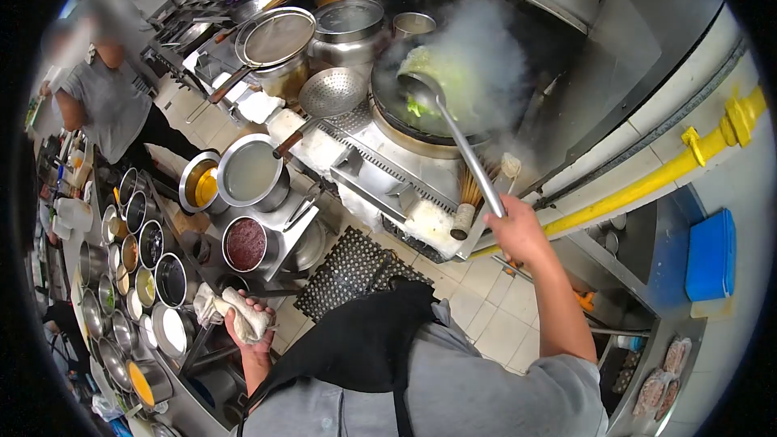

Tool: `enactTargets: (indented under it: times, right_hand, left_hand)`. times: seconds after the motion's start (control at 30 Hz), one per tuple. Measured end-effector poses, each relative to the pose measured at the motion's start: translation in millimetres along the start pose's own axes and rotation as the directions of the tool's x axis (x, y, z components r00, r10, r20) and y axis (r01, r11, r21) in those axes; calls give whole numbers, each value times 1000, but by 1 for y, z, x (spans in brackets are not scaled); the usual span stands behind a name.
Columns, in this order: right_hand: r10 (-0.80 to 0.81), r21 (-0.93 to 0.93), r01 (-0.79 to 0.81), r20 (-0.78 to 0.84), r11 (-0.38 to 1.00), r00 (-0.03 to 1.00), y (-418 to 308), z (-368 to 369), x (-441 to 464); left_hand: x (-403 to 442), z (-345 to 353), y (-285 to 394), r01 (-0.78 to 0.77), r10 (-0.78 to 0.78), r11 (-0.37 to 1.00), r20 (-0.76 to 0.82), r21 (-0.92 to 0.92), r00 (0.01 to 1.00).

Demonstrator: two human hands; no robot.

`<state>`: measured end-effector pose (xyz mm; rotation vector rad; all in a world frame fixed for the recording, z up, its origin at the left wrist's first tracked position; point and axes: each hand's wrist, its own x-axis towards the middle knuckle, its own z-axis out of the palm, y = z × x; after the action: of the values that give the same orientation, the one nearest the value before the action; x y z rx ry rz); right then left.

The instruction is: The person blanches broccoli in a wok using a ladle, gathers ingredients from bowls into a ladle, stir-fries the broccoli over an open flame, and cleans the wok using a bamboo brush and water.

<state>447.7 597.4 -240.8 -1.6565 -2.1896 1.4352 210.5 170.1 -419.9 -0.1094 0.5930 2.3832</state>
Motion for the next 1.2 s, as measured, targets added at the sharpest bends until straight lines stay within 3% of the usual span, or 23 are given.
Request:
enactTargets:
  times: [0.07, 0.13, 0.17, 0.2, 0.27, 0.33, 0.43, 0.47, 0.5, 0.53, 0.6, 0.73, 0.8, 0.87, 0.9, 0.93, 1.0, 1.07, 1.13, 1.17, 1.2]
  right_hand:
    - [40, -1, -40, 33, 999, 999, 13, -3, 1]
    - [-216, -224, 200, -49, 954, 975, 45, 3, 32]
    - [-406, -341, 357, -86, 870, 910, 67, 7, 59]
    - [-414, -337, 366, -81, 868, 907, 67, 12, 77]
    - [-257, -398, 171, -172, 901, 951, 51, 18, 119]
    - [-338, -382, 227, -255, 896, 906, 49, 23, 169]
    - [-280, -293, 217, -193, 931, 940, 36, 25, 228]
    - [-175, -24, 174, -206, 984, 963, 18, 28, 223]
    - [-68, 246, 114, -186, 963, 980, 3, 29, 215]
    - [-62, 409, 121, -156, 904, 986, -5, 27, 208]
    - [-21, 542, 114, -175, 833, 984, -13, 24, 203]
    - [48, 511, 122, -307, 851, 951, -8, 31, 217]
    - [40, 504, 97, -255, 858, 966, 1, 36, 225]
    - [39, 866, -100, 93, 490, 995, 10, 43, 229]
    - [-30, 897, -201, 230, 393, 973, 17, 44, 228]
    - [-33, 898, -199, 230, 392, 973, 19, 46, 218]
    - [-97, 885, -327, 377, 332, 921, 23, 48, 193]
    - [-102, 839, -359, 433, 408, 896, 23, 38, 153]
    - [-131, 607, -42, 238, 793, 962, 42, 32, 140]
    - [-107, 376, 82, 47, 923, 993, 50, 33, 128]
    - [-326, -8, 326, -54, 945, 944, 37, 41, 135]
  left_hand:
    - [3, 1, -2, 6, -6, 1000, 14, -13, 1000]
    - [3, 4, -3, 3, -2, 1000, 23, -24, 1000]
    - [1, 6, -3, 0, 1, 1000, 32, -31, 999]
    - [1, 7, -3, -10, 11, 1000, 33, -28, 999]
    - [-3, 8, 0, -25, 24, 1000, 10, 11, 1000]
    - [-8, 11, 4, -47, 47, 999, -3, 26, 999]
    - [-22, 10, 9, -71, 72, 996, -10, 50, 997]
    - [-27, 8, 12, -93, 94, 994, -9, 55, 996]
    - [-32, 6, 15, -116, 117, 991, -8, 60, 993]
    - [-38, 4, 16, -126, 127, 990, -14, 65, 992]
    - [-50, -2, 15, -174, 174, 984, -18, 27, 985]
    - [-66, -12, 11, -207, 206, 978, -82, -4, 975]
    - [-68, -13, 10, -219, 219, 976, -96, 5, 971]
    - [-66, -11, 8, -196, 193, 980, -90, -25, 977]
    - [-64, -9, 8, -186, 183, 982, -91, -26, 979]
    - [-61, -7, 9, -188, 186, 982, -87, -25, 979]
    - [-54, -5, 11, -158, 159, 987, -66, 21, 985]
    - [-45, -5, 12, -136, 136, 991, -61, 8, 989]
    - [-40, 0, 8, -111, 109, 993, -45, -39, 993]
    - [-35, 0, 14, -58, 58, 998, -79, 2, 995]
    - [-46, -4, 10, -129, 122, 991, -168, -35, 978]
